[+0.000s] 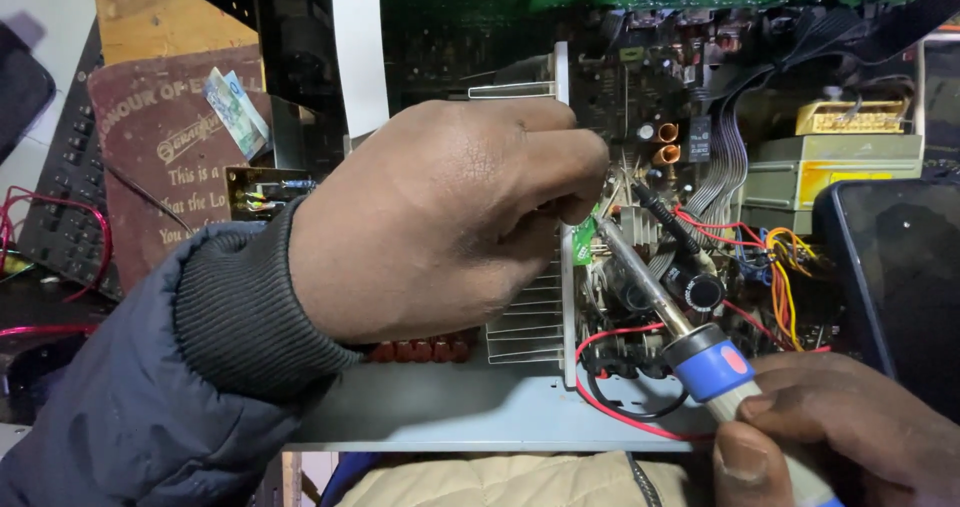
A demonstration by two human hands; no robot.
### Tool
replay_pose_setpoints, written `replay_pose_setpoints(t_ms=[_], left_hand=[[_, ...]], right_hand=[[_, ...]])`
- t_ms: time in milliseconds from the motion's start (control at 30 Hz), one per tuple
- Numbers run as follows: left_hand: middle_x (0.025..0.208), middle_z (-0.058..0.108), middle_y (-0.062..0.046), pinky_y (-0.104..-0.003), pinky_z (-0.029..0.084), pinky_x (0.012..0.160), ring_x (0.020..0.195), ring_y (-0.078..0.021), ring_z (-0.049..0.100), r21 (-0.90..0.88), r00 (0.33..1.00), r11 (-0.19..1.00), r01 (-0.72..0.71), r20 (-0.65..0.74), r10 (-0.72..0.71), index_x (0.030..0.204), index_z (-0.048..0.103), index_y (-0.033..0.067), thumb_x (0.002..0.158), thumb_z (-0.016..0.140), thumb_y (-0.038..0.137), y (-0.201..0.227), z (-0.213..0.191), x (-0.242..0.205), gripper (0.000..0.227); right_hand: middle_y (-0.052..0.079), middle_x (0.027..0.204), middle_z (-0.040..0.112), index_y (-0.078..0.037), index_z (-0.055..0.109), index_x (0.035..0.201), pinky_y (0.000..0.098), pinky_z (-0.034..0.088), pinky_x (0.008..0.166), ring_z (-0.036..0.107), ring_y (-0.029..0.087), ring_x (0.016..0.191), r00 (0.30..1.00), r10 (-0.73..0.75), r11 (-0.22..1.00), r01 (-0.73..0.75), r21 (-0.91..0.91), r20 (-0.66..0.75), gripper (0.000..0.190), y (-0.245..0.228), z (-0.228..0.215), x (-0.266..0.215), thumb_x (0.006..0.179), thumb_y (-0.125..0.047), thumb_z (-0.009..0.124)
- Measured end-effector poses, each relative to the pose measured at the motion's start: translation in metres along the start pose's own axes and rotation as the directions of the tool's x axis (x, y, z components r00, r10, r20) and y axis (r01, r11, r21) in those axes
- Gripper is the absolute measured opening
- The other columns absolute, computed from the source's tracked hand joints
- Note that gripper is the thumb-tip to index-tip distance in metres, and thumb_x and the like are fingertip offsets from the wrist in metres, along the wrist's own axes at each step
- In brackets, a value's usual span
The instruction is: Soldering electronic components onto a circuit board inside an electronic device using a soldering iron.
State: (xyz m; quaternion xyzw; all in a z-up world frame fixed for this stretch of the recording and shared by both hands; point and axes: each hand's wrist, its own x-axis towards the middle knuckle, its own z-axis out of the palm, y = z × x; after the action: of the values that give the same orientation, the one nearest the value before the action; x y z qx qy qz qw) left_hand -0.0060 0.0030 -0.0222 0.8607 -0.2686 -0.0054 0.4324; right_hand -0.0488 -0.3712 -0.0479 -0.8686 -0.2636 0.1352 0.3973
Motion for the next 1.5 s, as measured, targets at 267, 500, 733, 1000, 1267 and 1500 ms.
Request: replay_pose_setpoints(t_ms=[267, 500, 733, 1000, 1267, 1500], left_hand=[[0.084, 0.052, -0.009, -0.048, 0.038, 0.060, 0.072, -0.0331, 0.052, -0.017, 1.000, 1.000, -0.016, -0.004, 0.016, 0.090, 0.049, 0.0068, 0.082, 0.055, -0.006, 0.000, 0.000, 0.001, 0.017], [0.085, 0.055, -0.009, -0.048, 0.039, 0.060, 0.073, -0.0331, 0.054, -0.008, 1.000, 1.000, -0.006, 0.006, 0.006, 0.091, 0.051, 0.0077, 0.082, 0.056, -0.005, 0.000, 0.000, 0.001, 0.017], [0.084, 0.053, -0.008, -0.046, 0.039, 0.060, 0.071, -0.0318, 0.053, -0.016, 1.000, 1.000, 0.000, -0.007, 0.000, 0.090, 0.050, 0.0077, 0.083, 0.056, -0.005, 0.001, -0.003, 0.001, 0.016], [0.082, 0.052, -0.008, -0.042, 0.039, 0.061, 0.070, -0.0285, 0.052, -0.006, 0.999, 1.000, -0.002, -0.039, 0.002, 0.089, 0.051, 0.0061, 0.081, 0.054, -0.007, 0.005, -0.008, 0.002, 0.016], [0.081, 0.050, -0.008, -0.041, 0.036, 0.059, 0.066, -0.0268, 0.049, 0.033, 0.997, 0.999, 0.032, -0.071, -0.029, 0.093, 0.054, 0.0058, 0.092, 0.058, -0.006, 0.009, -0.010, 0.004, 0.013], [0.086, 0.055, -0.007, -0.038, 0.040, 0.061, 0.071, -0.0236, 0.052, 0.007, 0.996, 0.999, 0.053, -0.074, -0.053, 0.096, 0.056, 0.0059, 0.090, 0.059, -0.008, 0.010, -0.013, 0.005, 0.015]], right_hand=[[0.005, 0.092, 0.082, -0.013, 0.076, 0.085, 0.0269, 0.060, 0.092, 0.082, 0.015, 0.086, 0.990, 0.096, 0.994, -0.101, -0.051, -0.107, 0.008, -0.034, 0.012, 0.010, 0.086, -0.020, 0.072], [0.002, 0.093, 0.082, -0.014, 0.076, 0.091, 0.0259, 0.062, 0.090, 0.084, 0.013, 0.086, 0.999, -0.008, 0.999, 0.007, -0.032, -0.045, 0.013, -0.018, 0.008, 0.010, 0.087, -0.024, 0.070], [0.003, 0.083, 0.079, -0.012, 0.075, 0.082, 0.0272, 0.063, 0.087, 0.081, 0.014, 0.079, 0.990, 0.064, 0.997, -0.070, -0.041, -0.127, 0.009, -0.033, 0.014, 0.013, 0.084, -0.020, 0.073], [0.002, 0.084, 0.077, -0.012, 0.073, 0.083, 0.0254, 0.060, 0.086, 0.078, 0.013, 0.078, 0.986, 0.064, 0.998, -0.067, -0.017, -0.156, 0.007, -0.031, 0.019, 0.012, 0.087, -0.017, 0.073], [0.014, 0.057, 0.075, -0.003, 0.062, 0.057, 0.0494, 0.055, 0.055, 0.067, 0.027, 0.056, 0.641, 0.430, 0.729, -0.662, 0.174, 0.636, 0.038, 0.154, -0.020, -0.008, 0.083, -0.017, 0.087], [0.008, 0.095, 0.082, -0.007, 0.076, 0.097, 0.0332, 0.065, 0.097, 0.084, 0.020, 0.093, 0.989, 0.065, 0.997, -0.058, 0.055, -0.135, 0.017, -0.029, 0.016, 0.014, 0.088, -0.020, 0.070]])
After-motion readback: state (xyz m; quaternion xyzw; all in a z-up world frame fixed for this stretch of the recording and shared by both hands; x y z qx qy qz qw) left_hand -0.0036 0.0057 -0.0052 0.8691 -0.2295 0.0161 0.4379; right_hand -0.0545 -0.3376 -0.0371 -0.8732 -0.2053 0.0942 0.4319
